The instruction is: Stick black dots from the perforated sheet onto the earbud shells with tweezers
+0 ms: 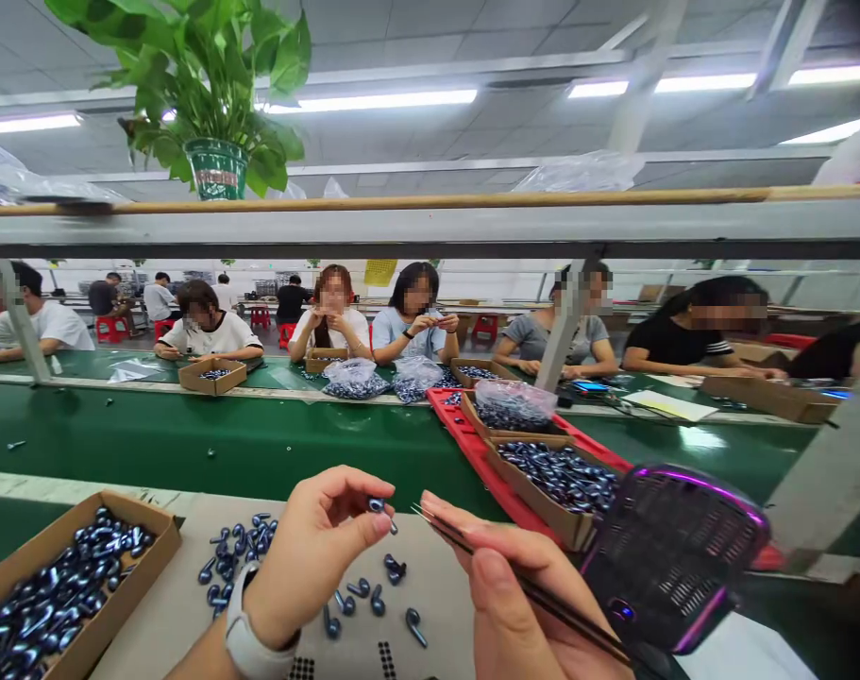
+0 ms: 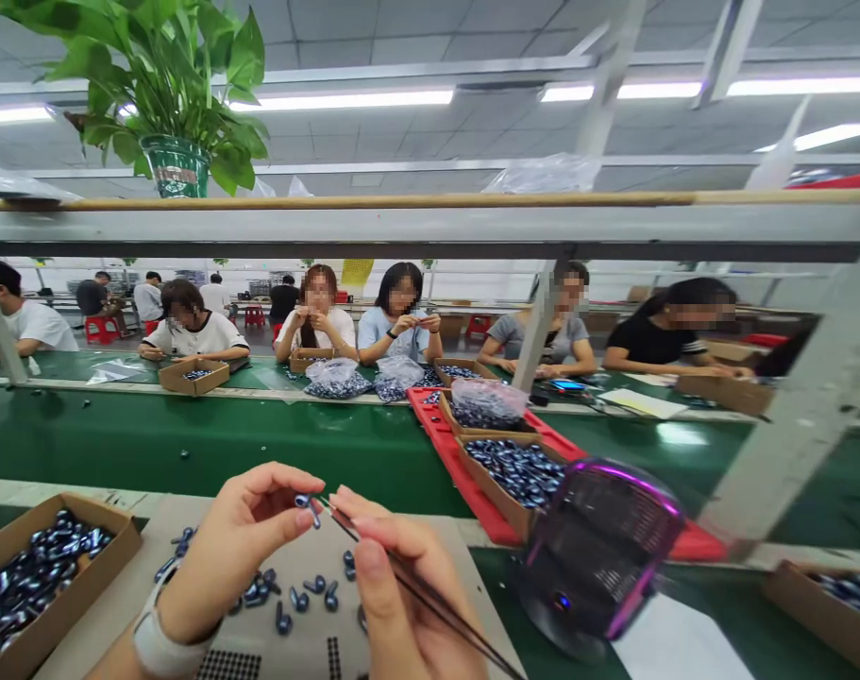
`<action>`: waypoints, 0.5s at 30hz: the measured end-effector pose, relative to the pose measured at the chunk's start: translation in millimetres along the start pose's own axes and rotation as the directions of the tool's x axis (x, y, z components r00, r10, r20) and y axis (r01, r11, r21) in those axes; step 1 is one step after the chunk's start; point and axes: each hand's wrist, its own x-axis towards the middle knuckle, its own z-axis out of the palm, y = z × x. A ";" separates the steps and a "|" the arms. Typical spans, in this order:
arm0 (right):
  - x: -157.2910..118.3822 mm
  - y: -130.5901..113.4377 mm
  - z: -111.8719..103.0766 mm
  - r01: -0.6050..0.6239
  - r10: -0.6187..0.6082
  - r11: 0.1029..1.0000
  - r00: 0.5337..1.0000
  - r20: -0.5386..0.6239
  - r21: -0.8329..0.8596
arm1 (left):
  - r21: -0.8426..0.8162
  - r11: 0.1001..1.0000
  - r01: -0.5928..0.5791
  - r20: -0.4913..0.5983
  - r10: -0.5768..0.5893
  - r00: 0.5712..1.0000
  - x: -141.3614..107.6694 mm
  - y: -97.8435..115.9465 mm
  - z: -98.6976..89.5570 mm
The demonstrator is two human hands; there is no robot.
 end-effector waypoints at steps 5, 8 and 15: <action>-8.6 5.2 4.8 -0.036 0.029 0.996 0.995 0.098 0.079 | -0.121 0.989 0.083 0.037 -0.079 0.996 -16.5 5.3 -2.1; -11.2 3.7 6.7 -0.019 0.005 0.994 0.990 0.139 0.104 | -0.205 0.968 0.145 0.102 -0.126 0.987 -22.1 6.1 -3.0; -12.1 -4.0 11.5 -0.019 -0.007 0.993 0.977 0.213 0.120 | -0.369 0.908 0.199 0.193 -0.135 0.972 -28.7 8.2 -4.7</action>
